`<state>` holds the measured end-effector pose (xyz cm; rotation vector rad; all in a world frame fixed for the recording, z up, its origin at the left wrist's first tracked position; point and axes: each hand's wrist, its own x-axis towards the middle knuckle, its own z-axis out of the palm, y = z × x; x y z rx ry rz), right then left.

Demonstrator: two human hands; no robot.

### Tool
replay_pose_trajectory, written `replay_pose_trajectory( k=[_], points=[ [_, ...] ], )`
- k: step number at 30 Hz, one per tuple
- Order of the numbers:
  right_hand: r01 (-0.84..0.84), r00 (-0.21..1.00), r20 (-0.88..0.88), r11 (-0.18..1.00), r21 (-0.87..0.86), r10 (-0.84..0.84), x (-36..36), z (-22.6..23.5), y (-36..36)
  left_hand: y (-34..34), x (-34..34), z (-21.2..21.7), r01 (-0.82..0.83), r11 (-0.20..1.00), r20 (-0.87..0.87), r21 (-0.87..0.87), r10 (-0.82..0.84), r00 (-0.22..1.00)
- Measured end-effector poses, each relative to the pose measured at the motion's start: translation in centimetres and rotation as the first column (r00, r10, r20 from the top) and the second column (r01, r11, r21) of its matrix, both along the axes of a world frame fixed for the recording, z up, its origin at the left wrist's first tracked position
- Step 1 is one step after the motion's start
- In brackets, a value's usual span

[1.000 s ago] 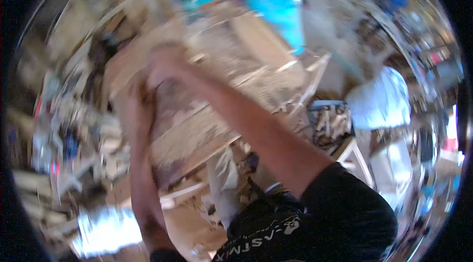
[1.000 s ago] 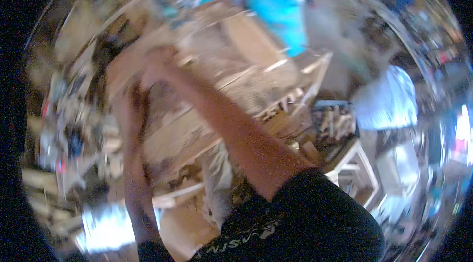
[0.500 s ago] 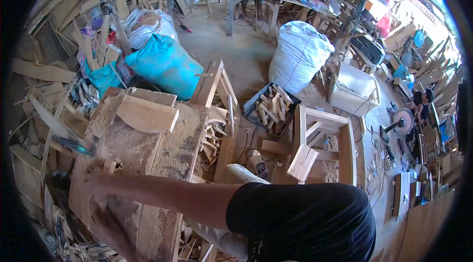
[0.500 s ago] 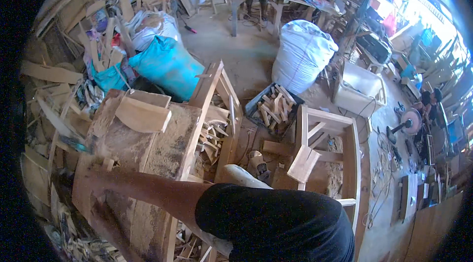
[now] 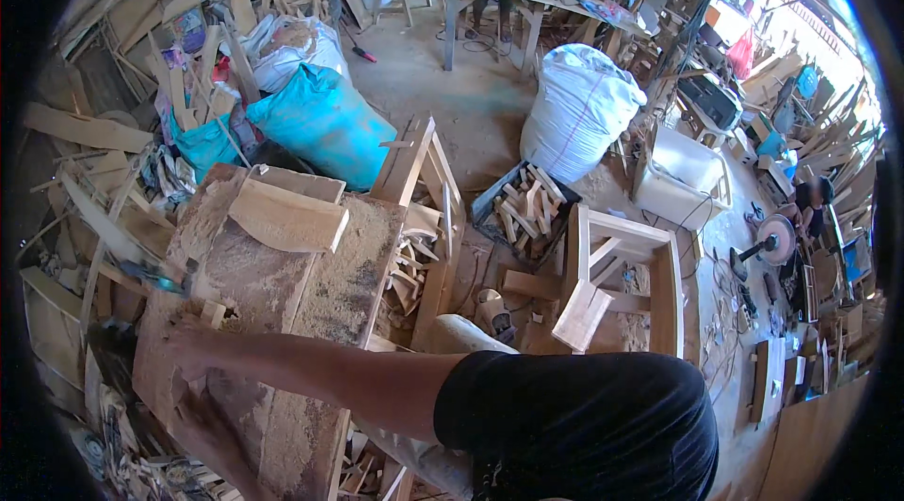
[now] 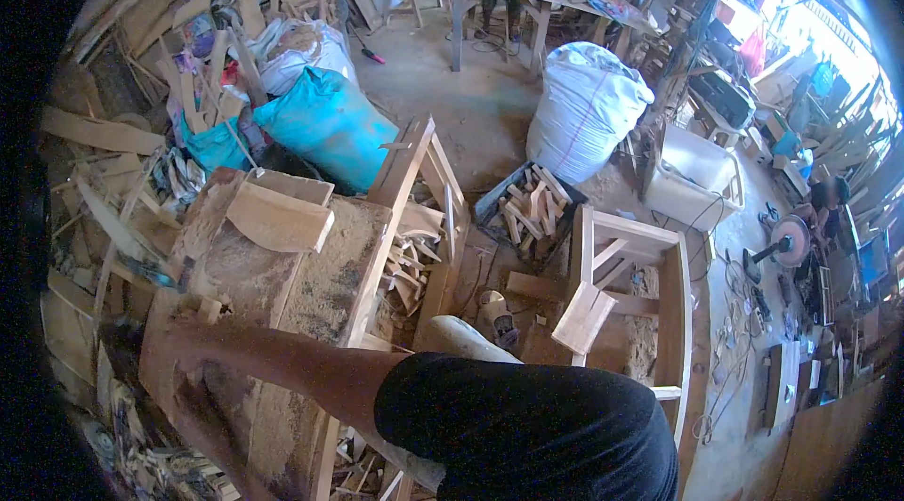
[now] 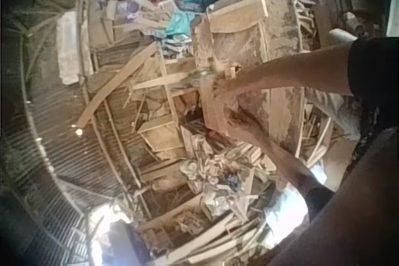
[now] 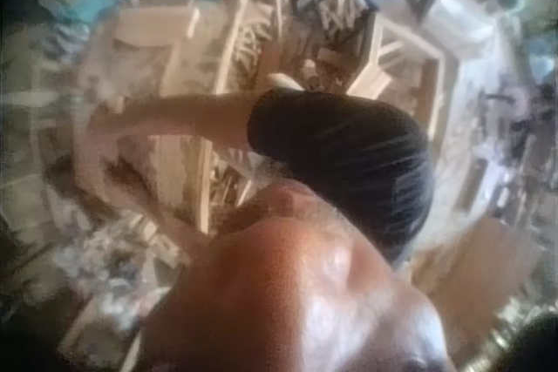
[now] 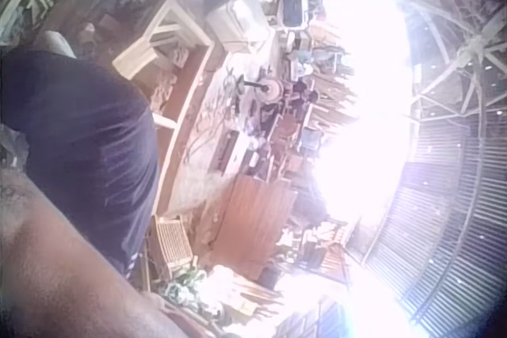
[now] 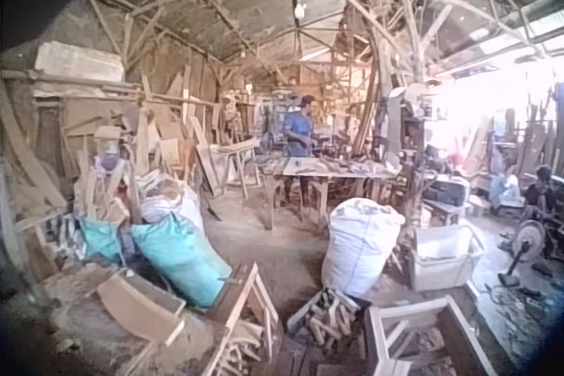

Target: The person uses a vertical bandsaw to cut pieces of wood, following pre-drawn curved lines on the wood surfaces and setting aside the cut pieces.

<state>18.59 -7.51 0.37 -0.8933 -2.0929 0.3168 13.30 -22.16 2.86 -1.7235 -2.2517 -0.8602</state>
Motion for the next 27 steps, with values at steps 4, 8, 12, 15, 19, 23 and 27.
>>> replay_pose_trajectory(
  k=[4,8,12,15,19,23,27],
  points=[
    [-0.09,0.985,0.141,0.994,-0.061,0.098,0.0,-0.4,1.9,-0.1,0.7,0.6,0.039,0.999,0.047,0.021,-0.04,0.998],
    [-0.181,0.859,0.482,0.983,-0.028,0.172,-0.8,-0.8,4.1,0.4,-0.6,0.9,-0.007,1.0,-0.026,-0.029,0.006,1.0],
    [-0.183,0.87,0.463,0.983,-0.012,0.168,-0.4,-0.7,4.5,-0.2,-1.2,1.3,0.013,1.0,-0.204,-0.017,-0.016,0.979],
    [-0.161,0.909,0.38,0.985,-0.063,0.172,-1.0,0.7,3.0,-0.7,-3.2,-0.1,0.016,0.999,-0.023,0.031,-0.015,1.0],
    [-0.181,0.888,0.388,0.964,-0.196,0.245,-0.4,2.1,1.7,-1.6,-3.3,-0.7,0.017,0.997,-0.029,0.069,-0.015,0.999],
    [-0.153,0.901,0.389,0.981,-0.123,0.189,0.0,2.8,2.1,-0.7,-3.5,-1.0,-0.009,0.998,0.038,0.056,0.007,0.999],
    [-0.164,0.87,0.45,0.979,-0.118,0.2,0.2,3.3,1.9,-1.5,-2.1,1.5,-0.034,0.999,-0.112,0.028,0.037,0.993]
  ],
)
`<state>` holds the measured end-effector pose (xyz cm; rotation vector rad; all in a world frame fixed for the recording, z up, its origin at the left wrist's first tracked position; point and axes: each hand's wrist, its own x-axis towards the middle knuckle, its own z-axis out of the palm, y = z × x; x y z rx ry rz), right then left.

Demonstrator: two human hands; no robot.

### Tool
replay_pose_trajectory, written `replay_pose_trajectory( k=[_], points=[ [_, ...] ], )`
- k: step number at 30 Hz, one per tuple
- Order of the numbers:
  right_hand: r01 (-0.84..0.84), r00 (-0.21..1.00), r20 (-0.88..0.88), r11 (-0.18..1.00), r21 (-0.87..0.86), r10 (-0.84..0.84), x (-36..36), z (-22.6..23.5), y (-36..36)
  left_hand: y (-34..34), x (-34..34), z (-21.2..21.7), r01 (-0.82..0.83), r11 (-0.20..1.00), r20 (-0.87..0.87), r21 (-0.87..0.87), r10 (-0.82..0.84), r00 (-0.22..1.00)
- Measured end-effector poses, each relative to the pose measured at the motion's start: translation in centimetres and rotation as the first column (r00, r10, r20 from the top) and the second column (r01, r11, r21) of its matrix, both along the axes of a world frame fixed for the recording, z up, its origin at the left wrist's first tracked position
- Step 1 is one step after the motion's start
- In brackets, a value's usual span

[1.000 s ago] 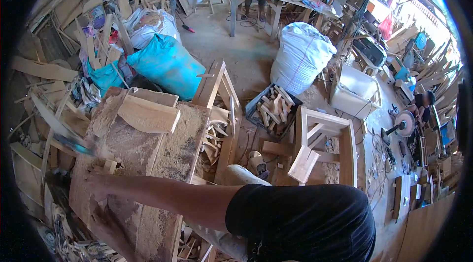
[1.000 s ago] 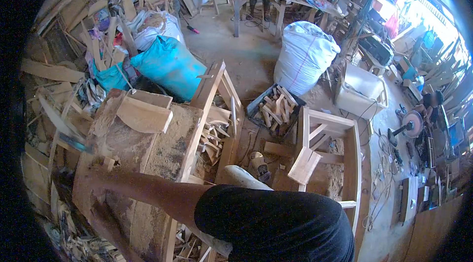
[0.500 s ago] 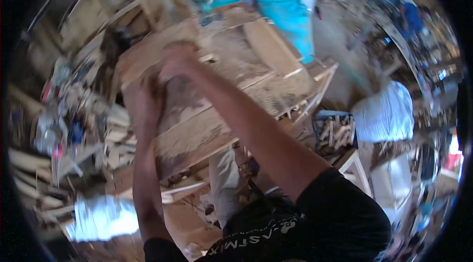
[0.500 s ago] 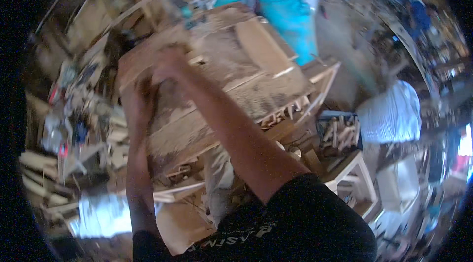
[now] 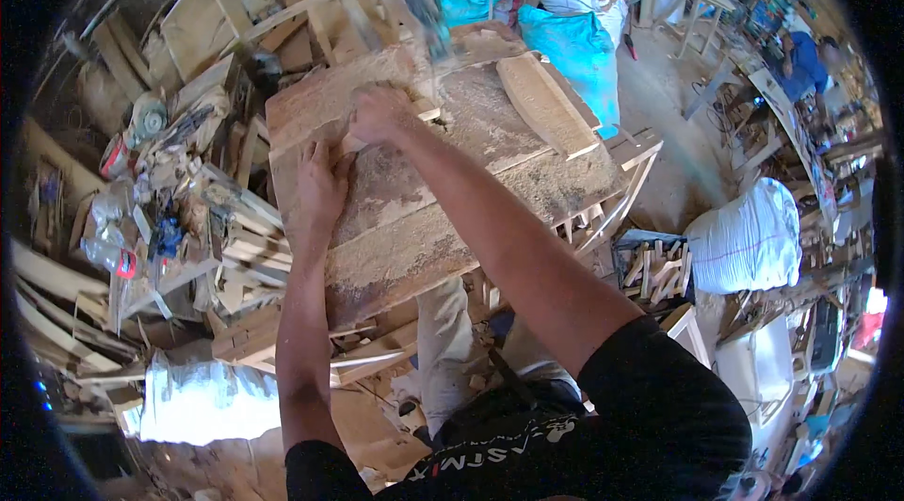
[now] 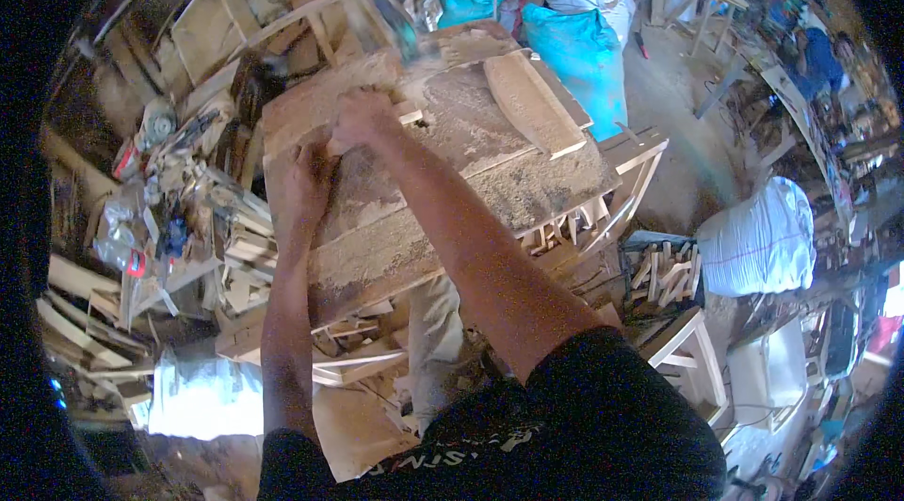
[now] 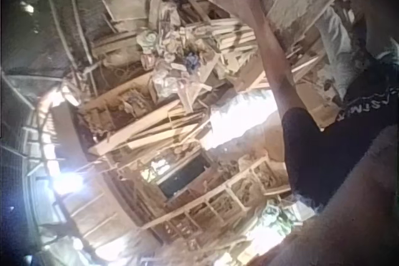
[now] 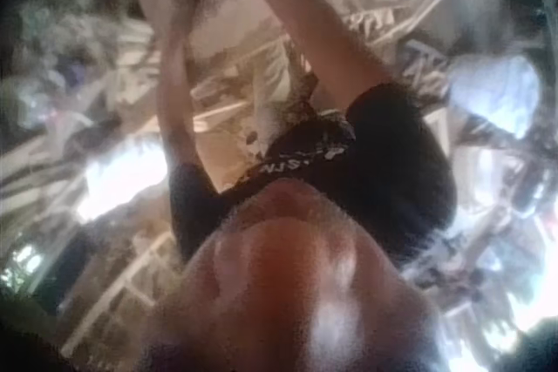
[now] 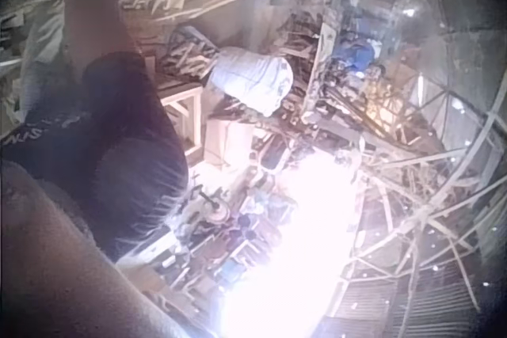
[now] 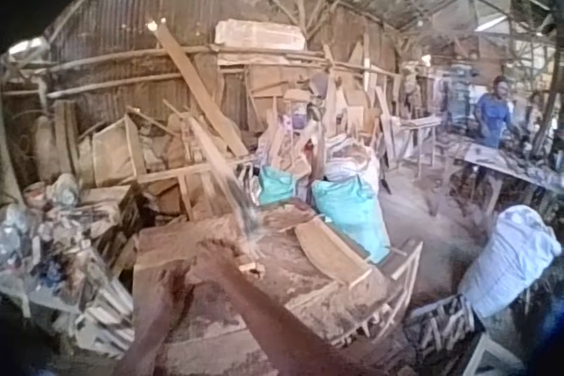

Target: The person uses a vertical bandsaw to cut pieces of wood, following pre-drawn curved lines on the wood surfaces and setting aside the cut pieces.

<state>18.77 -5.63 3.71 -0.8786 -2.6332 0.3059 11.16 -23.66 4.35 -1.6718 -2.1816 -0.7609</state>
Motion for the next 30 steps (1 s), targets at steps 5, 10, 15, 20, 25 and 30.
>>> replay_pose_trajectory(
  k=[5,10,15,20,25,30],
  points=[
    [0.047,0.998,-0.037,0.997,0.069,-0.044,-2.8,-2.4,0.1,-0.7,3.0,2.7,0.107,0.98,0.066,0.169,-0.12,0.991],
    [0.344,0.889,-0.373,0.925,0.164,-0.264,-3.2,-5.3,1.2,3.0,1.6,-4.1,0.202,0.976,0.207,0.078,-0.214,0.955],
    [0.242,0.865,-0.489,0.946,0.215,-0.11,1.1,-5.3,-5.6,2.4,-1.1,-5.5,-0.048,0.995,0.07,-0.089,0.055,0.996],
    [0.005,0.809,-0.536,0.909,0.417,0.242,8.9,-2.7,-11.4,2.0,-11.1,-8.6,0.061,0.968,0.074,0.242,-0.081,0.994],
    [-0.103,0.867,-0.475,0.987,0.122,0.149,26.9,-9.5,-13.6,-5.9,7.9,-1.0,-0.071,0.989,0.083,-0.133,0.083,0.993],
    [0.112,0.748,-0.65,0.991,-0.069,-0.13,33.6,-4.5,-17.3,-7.2,10.2,0.7,0.374,0.925,0.331,0.072,-0.376,0.866]
  ],
)
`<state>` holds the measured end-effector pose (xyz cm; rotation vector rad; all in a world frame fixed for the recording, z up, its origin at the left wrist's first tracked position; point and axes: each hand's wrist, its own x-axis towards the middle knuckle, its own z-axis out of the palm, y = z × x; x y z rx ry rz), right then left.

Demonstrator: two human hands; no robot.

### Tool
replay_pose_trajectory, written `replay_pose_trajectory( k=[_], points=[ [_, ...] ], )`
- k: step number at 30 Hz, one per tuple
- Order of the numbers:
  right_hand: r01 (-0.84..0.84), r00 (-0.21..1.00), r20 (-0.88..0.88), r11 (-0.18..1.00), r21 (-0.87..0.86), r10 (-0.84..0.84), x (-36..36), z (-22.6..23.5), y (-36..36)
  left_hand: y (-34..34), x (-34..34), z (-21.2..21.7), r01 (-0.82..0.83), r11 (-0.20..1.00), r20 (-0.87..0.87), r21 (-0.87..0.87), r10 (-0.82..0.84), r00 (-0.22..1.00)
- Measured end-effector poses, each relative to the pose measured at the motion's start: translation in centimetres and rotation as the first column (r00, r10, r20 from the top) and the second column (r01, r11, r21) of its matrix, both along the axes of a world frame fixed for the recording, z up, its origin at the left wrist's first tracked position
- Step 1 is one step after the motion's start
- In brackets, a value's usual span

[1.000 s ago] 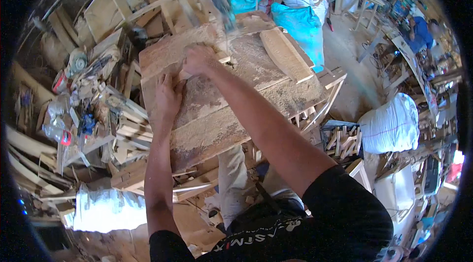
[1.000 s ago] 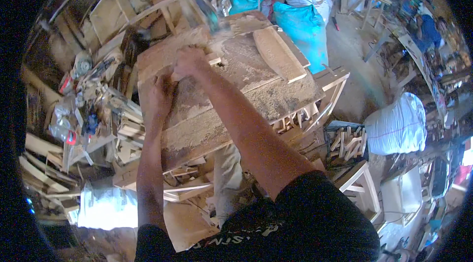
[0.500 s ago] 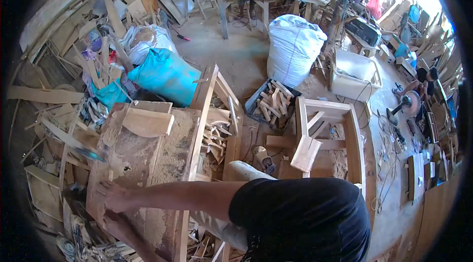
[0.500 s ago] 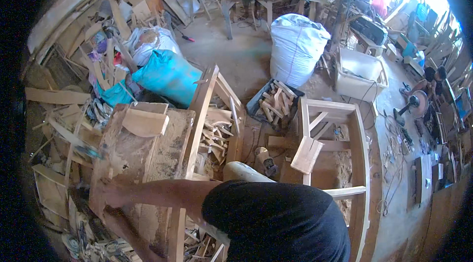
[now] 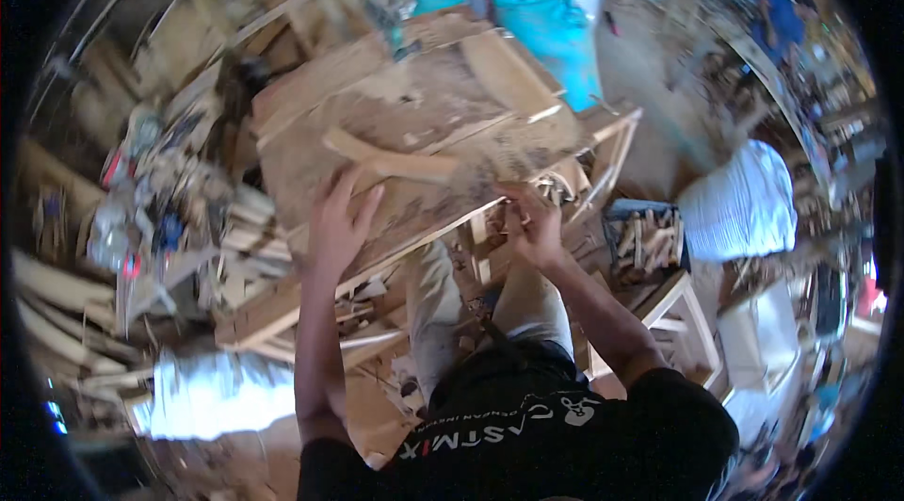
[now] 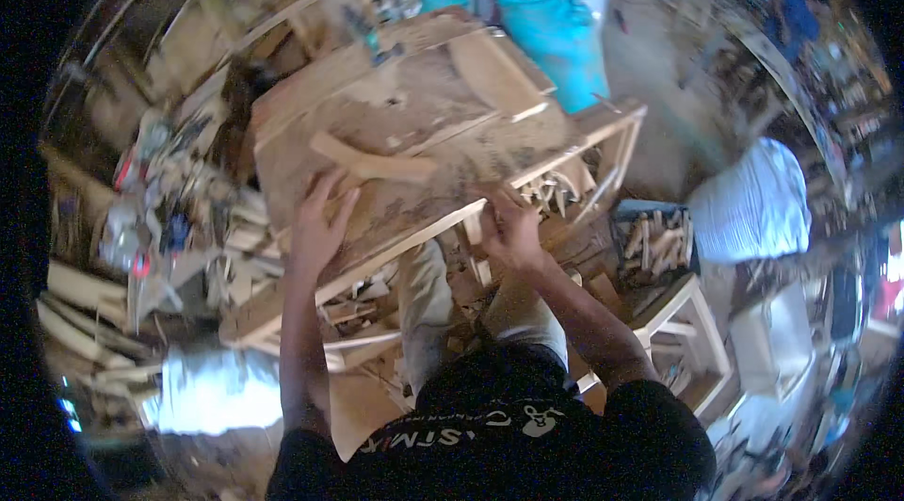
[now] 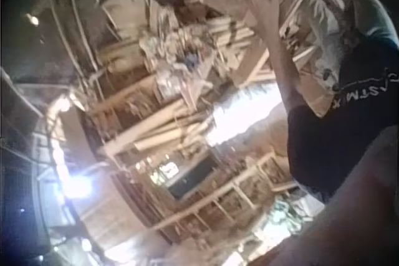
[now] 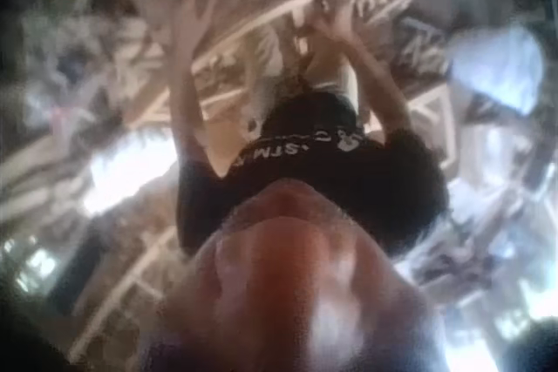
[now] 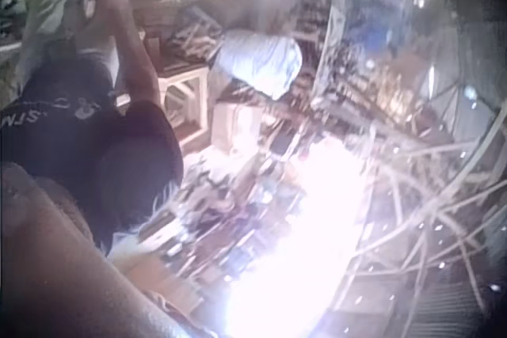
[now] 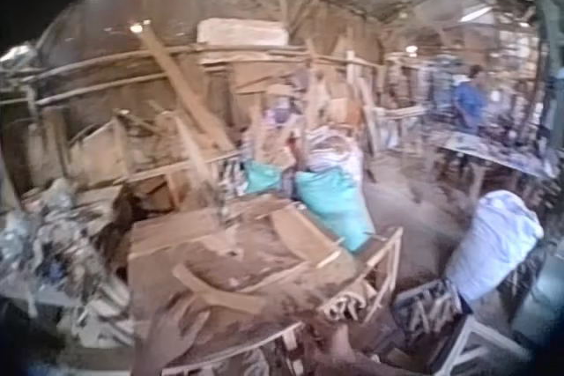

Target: The person uses a vertical bandsaw to cut pieces of wood, following pre-drawn curved lines on the wood surfaces and setting aside the cut pieces.

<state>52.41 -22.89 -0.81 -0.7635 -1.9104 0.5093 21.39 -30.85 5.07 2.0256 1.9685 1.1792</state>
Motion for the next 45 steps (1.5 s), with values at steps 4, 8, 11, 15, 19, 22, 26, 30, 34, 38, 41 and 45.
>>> replay_pose_trajectory(
  k=[4,8,11,15,19,22,26,30,34,38,41,45],
  points=[
    [-0.191,0.982,-0.021,0.98,-0.053,0.19,-3.6,1.4,-2.1,1.0,-6.2,-0.3,-0.143,0.988,-0.357,0.058,0.154,0.921],
    [-0.283,0.959,-0.004,0.957,-0.057,0.283,-9.3,2.2,-0.9,2.6,-6.8,-0.9,0.095,0.993,-0.32,-0.065,-0.112,0.941],
    [-0.231,0.973,0.017,0.967,0.108,0.23,-14.2,3.2,2.4,3.3,-7.4,-2.2,0.145,0.958,-0.104,-0.246,-0.175,0.979],
    [-0.248,0.956,0.201,0.955,0.161,0.214,-20.5,2.3,6.7,2.4,-9.3,-3.1,0.041,0.983,-0.117,-0.176,-0.062,0.991],
    [-0.221,0.92,0.36,0.963,0.157,0.152,-25.0,1.2,8.7,3.1,-11.7,-3.5,0.035,0.999,-0.33,0.009,-0.03,0.944],
    [-0.138,0.811,0.57,0.99,-0.04,0.136,-26.6,2.0,9.2,3.0,-10.5,-3.5,-0.101,0.992,-0.36,-0.073,0.069,0.931],
    [-0.244,0.758,0.616,0.969,-0.036,0.213,-28.6,4.2,9.7,3.5,-13.2,-3.9,-0.137,0.98,-0.246,-0.145,0.098,0.964],
    [-0.227,0.788,0.585,0.974,-0.012,0.191,-29.4,2.7,12.7,6.4,-14.3,-4.6,-0.07,0.997,-0.314,-0.02,0.06,0.948],
    [-0.141,0.782,0.622,0.984,0.109,0.043,-30.5,2.2,13.9,7.7,-14.9,-4.2,-0.076,0.997,-0.295,-0.021,0.066,0.953],
    [-0.091,0.767,0.639,0.995,0.03,0.05,-30.9,1.9,14.7,8.3,-14.6,-3.1,-0.143,0.986,-0.421,-0.086,0.094,0.902],
    [-0.094,0.771,0.632,0.996,-0.005,0.076,-31.7,2.1,14.0,7.8,-15.4,-3.4,-0.124,0.989,-0.352,-0.079,0.089,0.932],
    [-0.115,0.754,0.646,0.992,-0.05,0.12,-31.9,1.7,16.5,9.1,-15.3,-3.4,-0.139,0.986,-0.355,-0.093,0.097,0.93]
  ],
)
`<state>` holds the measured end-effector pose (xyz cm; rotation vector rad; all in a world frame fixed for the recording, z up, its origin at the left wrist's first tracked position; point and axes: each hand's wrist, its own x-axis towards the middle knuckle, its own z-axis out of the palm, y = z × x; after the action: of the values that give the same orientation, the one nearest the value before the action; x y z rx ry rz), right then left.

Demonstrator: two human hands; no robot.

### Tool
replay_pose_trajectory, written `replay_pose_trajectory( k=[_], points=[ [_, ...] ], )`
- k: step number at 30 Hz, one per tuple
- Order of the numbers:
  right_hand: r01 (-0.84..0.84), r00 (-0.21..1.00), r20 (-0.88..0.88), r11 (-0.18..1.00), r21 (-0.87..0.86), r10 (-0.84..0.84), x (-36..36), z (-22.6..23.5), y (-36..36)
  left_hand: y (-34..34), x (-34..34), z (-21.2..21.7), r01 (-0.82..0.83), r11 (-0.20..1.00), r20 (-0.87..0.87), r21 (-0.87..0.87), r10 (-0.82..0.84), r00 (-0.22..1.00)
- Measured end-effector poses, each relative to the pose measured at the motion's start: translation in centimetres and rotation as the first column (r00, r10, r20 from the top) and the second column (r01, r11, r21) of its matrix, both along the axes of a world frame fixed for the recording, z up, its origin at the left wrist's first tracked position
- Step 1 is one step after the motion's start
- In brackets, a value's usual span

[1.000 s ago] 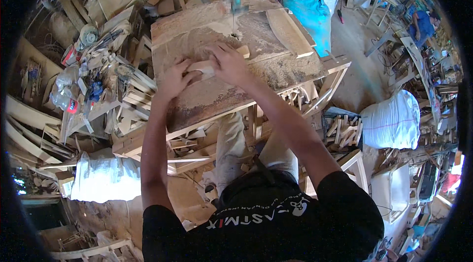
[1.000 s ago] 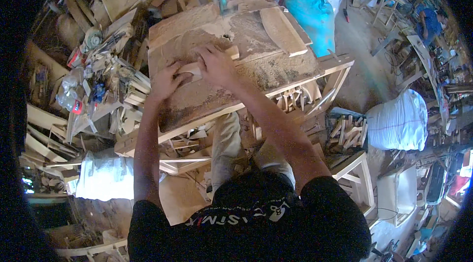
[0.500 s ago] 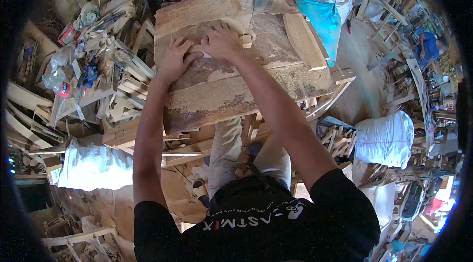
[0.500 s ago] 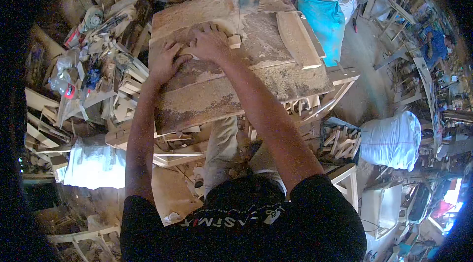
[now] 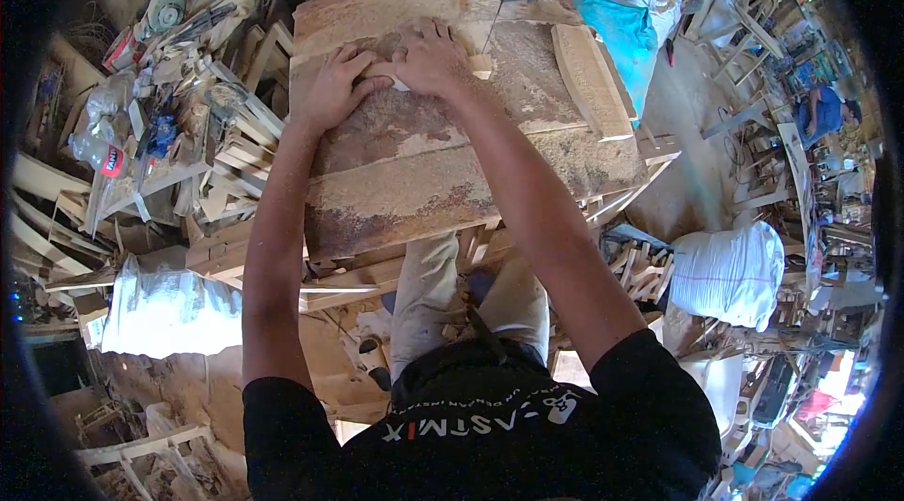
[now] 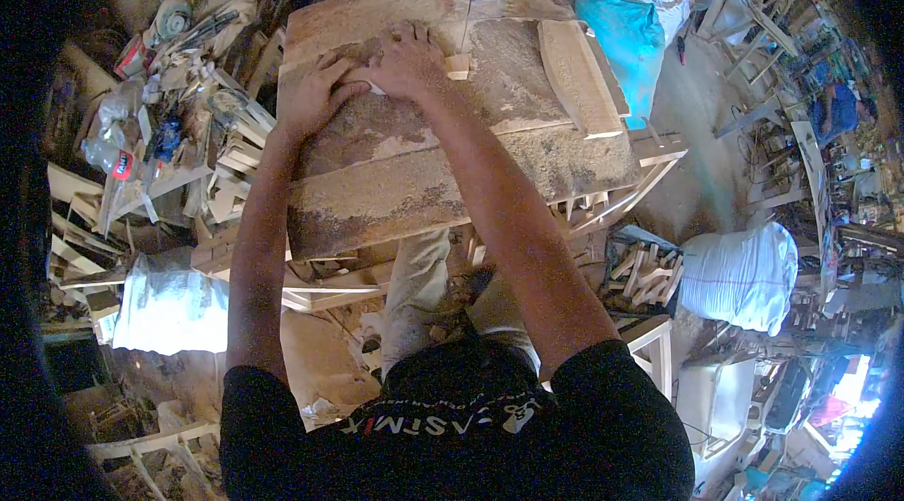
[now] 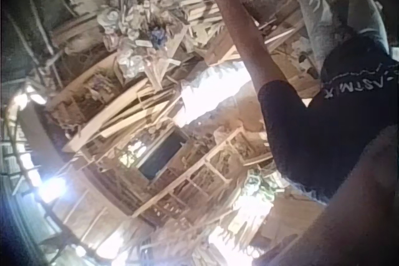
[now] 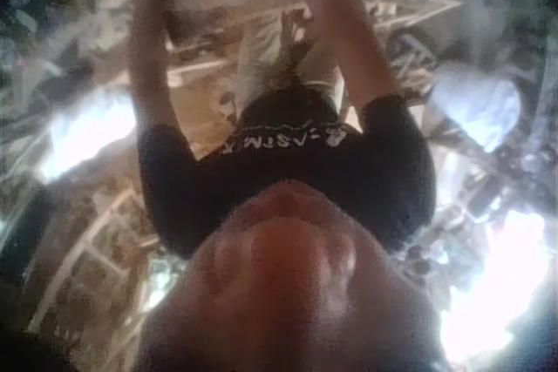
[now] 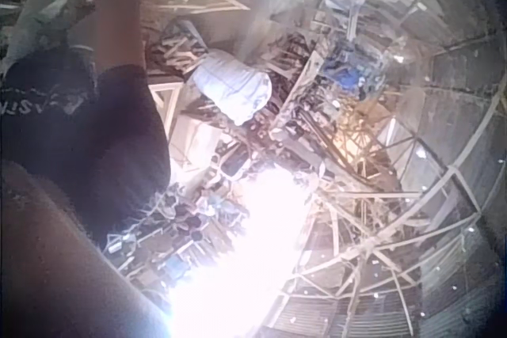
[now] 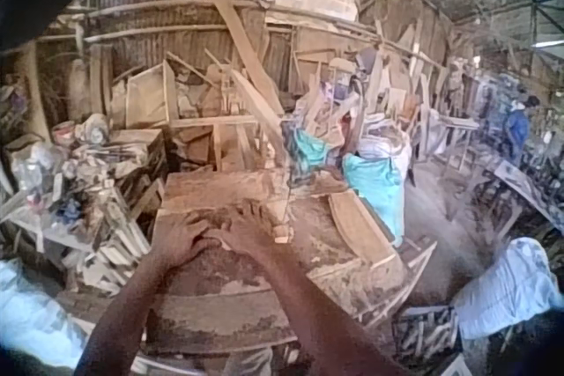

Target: The person uses a vertical bandsaw to cut pieces of wood, following pre-drawn curved lines on the wood surfaces and setting aside the cut pieces.

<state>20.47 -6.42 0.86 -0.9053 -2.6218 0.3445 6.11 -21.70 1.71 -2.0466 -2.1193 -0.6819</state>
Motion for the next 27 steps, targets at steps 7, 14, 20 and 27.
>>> replay_pose_trajectory(
  k=[7,14,20,27],
  points=[
    [0.005,0.997,0.08,0.998,-0.062,0.0,-0.2,0.3,-0.3,0.3,-0.6,-1.0,-0.017,0.999,-0.06,0.044,0.02,0.998],
    [0.03,0.991,0.131,0.999,-0.021,-0.027,0.2,1.8,-1.7,-0.1,0.3,0.3,0.01,1.0,0.058,0.006,-0.011,0.998],
    [0.076,0.995,0.069,0.997,0.027,-0.078,0.2,0.1,0.5,1.7,-0.6,-1.0,0.057,0.998,0.081,-0.027,-0.055,0.995],
    [0.04,0.988,0.153,0.999,-0.032,-0.035,-0.6,1.0,-0.2,0.4,0.2,-0.3,-0.001,0.998,0.09,0.061,-0.005,0.996]
  ],
)
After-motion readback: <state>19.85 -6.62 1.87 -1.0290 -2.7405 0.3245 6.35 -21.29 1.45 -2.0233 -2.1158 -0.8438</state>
